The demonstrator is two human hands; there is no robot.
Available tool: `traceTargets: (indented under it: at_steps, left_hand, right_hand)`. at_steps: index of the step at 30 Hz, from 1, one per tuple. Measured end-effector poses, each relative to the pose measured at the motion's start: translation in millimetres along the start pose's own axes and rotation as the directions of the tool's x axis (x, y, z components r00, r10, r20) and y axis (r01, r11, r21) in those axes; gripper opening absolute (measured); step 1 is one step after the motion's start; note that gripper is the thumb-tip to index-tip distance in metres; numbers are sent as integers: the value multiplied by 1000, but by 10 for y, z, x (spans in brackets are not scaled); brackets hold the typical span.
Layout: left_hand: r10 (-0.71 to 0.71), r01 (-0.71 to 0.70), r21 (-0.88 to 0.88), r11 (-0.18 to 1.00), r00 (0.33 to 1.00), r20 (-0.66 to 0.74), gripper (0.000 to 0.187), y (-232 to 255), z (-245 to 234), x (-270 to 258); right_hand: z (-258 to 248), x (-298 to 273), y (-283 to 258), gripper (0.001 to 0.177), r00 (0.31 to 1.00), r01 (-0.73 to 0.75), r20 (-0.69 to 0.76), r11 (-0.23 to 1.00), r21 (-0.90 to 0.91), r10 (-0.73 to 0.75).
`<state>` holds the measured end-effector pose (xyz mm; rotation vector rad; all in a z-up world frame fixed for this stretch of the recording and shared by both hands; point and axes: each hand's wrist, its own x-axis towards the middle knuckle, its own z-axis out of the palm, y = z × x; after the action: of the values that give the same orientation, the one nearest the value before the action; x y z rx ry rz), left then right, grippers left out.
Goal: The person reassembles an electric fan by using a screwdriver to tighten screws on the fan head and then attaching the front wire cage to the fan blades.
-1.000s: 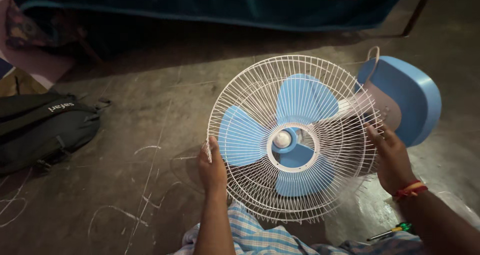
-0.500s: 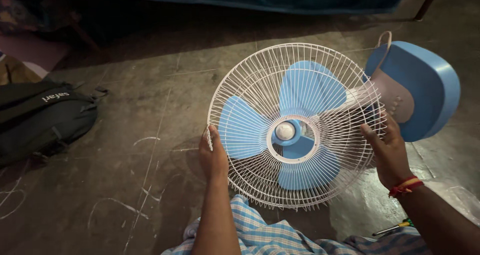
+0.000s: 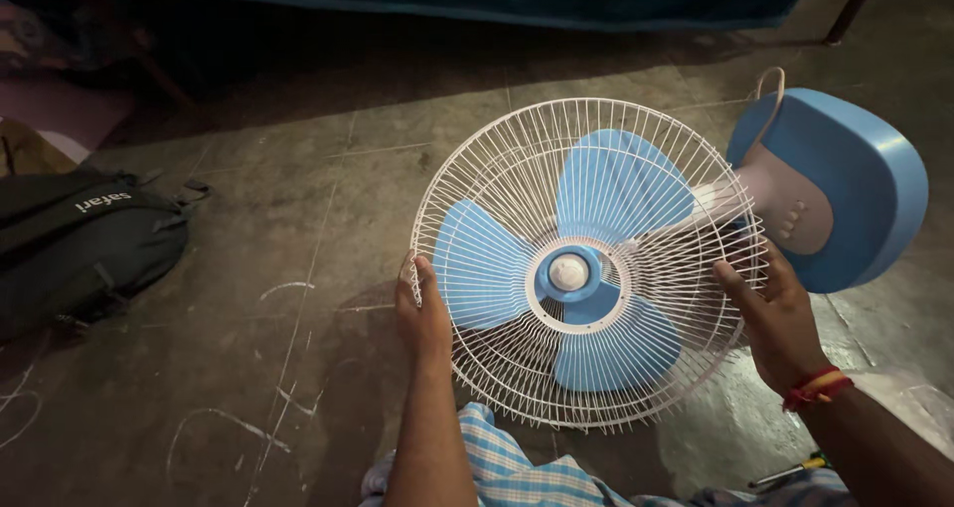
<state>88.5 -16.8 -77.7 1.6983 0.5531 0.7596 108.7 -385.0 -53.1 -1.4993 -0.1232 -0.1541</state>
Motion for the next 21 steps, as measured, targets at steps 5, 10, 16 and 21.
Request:
traceTargets:
  at_steps: [5,10,16,21]
  left_hand:
    - [-45,45,42,998,999,6,67,44,-15,-15]
    - [58,-58,70,996,998,5,68,7,-28,-41]
    - [-146,163,251,954,986,-86,63,107,101,-269]
    - [62,6,276,961,970,-237,59,224,259,-680]
  right_hand:
    - [33,-4,20,62,996,79,38,996,36,-80]
    - [52,7,112,61,997,78,-12,995,-62,-79]
    - [-152,181,105,66,998,-42,-50,980,-192,33]
    - [-340,319,89,70,1000,-11,10,994,-109,12]
